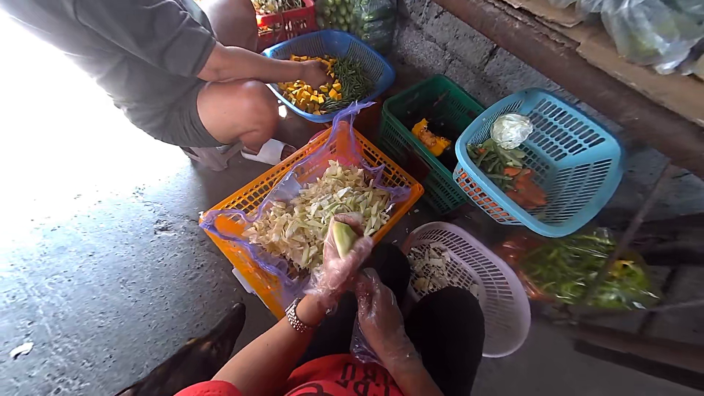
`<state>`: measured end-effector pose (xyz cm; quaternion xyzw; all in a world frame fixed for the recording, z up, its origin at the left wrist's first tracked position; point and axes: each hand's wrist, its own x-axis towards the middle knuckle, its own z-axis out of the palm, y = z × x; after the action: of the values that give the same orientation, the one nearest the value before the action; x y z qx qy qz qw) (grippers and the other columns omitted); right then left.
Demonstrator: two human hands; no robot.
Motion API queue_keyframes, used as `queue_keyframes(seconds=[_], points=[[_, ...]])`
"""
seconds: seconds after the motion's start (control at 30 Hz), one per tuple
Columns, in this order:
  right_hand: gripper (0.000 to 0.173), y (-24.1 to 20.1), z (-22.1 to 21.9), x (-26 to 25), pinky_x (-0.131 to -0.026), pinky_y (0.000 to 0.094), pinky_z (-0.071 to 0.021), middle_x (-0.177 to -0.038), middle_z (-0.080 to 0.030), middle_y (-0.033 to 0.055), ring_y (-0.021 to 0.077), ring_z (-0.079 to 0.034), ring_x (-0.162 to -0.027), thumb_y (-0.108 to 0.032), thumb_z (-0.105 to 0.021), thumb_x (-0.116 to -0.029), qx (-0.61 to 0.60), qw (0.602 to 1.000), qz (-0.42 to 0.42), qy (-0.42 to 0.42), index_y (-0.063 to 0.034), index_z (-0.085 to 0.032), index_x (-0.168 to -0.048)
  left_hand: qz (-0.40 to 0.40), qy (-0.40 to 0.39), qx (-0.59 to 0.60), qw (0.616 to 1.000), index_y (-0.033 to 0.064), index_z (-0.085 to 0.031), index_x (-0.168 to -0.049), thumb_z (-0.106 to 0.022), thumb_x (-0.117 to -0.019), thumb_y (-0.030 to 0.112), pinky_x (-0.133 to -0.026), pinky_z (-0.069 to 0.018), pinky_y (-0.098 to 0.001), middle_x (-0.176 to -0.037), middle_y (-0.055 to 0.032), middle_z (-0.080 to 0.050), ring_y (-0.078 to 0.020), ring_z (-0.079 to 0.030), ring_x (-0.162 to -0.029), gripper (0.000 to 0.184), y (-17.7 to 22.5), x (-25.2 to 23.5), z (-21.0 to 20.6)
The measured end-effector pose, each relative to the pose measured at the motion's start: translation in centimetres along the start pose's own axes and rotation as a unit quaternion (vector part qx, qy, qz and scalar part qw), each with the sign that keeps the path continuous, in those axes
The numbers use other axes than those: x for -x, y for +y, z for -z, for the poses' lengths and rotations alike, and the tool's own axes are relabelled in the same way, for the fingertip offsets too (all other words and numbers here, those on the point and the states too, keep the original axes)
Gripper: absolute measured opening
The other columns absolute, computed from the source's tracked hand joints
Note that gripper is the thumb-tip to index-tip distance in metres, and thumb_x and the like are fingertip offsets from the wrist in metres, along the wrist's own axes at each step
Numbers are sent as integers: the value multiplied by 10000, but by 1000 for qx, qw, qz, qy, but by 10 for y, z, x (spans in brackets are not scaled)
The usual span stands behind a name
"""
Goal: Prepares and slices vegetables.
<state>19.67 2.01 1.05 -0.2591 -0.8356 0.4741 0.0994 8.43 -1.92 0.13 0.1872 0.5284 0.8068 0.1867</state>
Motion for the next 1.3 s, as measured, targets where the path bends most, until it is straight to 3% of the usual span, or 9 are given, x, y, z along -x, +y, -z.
queue_keyframes(seconds=[0.23,0.37,0.5,0.67,0.83,0.97,1.07,1.17,1.3], points=[[388,4,-8,-4,-684,475,-566,-803,-696,177,317,-712,-758,-271,-496,-1035,56,997,26,34,68,-670,-1113,57,32,72,995,93,-555,-1044,-503,-978,291,-719,-547,-215,-809,53,-653,-45,-639,-742,215,-1,0,4],[402,3,-9,-3,-684,444,-567,-805,-688,154,281,-705,-762,-287,-453,-1050,36,998,39,25,53,-660,-1106,-60,19,40,997,118,-532,-1145,-722,-885,473,-838,-540,-234,-969,81,-669,-32,-646,-907,480,-9,3,9],[399,5,-11,-6,-678,451,-571,-807,-696,160,294,-712,-758,-275,-465,-1037,47,997,53,40,63,-672,-1087,-93,37,8,995,99,-520,-1139,-743,-874,468,-861,-530,-227,-999,79,-650,-26,-630,-940,507,-7,2,8],[399,8,-13,-11,-638,448,-564,-760,-688,153,299,-709,-711,-301,-494,-1034,90,993,43,59,47,-689,-1051,42,60,55,996,112,-586,-978,-387,-1044,381,-716,-563,-228,-797,47,-659,-61,-651,-740,341,4,-1,5],[396,6,-12,-11,-674,463,-567,-794,-690,173,309,-709,-748,-278,-476,-1043,56,997,28,36,61,-676,-1081,-50,90,15,995,56,-473,-1144,-658,-918,453,-835,-535,-234,-969,54,-626,-42,-629,-899,493,-8,2,2],[422,15,-13,-14,-601,438,-563,-732,-682,141,285,-709,-682,-334,-494,-1026,118,988,63,82,38,-693,-1011,51,74,13,996,62,-526,-1053,-395,-1033,336,-720,-556,-221,-804,51,-628,-50,-634,-737,305,8,-3,0],[458,21,-16,-17,-516,405,-543,-663,-658,107,253,-688,-594,-385,-488,-1005,160,972,102,139,14,-702,-936,131,65,129,981,94,-537,-1016,-246,-1097,375,-661,-584,-240,-785,13,-644,-87,-652,-677,413,18,-8,1],[449,16,-8,-16,-610,450,-558,-741,-682,143,285,-705,-688,-350,-478,-1034,94,992,52,70,47,-688,-1025,154,38,107,981,77,-530,-1080,-297,-1086,416,-717,-581,-253,-854,15,-643,-87,-652,-746,411,19,-10,4],[432,9,7,-12,-821,421,-544,-931,-699,143,221,-674,-876,-313,-428,-1073,-48,998,-14,-47,50,-654,-1135,70,10,-45,996,-5,-448,-1282,-620,-907,348,-864,-552,-280,-1055,-16,-635,-92,-644,-956,543,9,-12,9]])
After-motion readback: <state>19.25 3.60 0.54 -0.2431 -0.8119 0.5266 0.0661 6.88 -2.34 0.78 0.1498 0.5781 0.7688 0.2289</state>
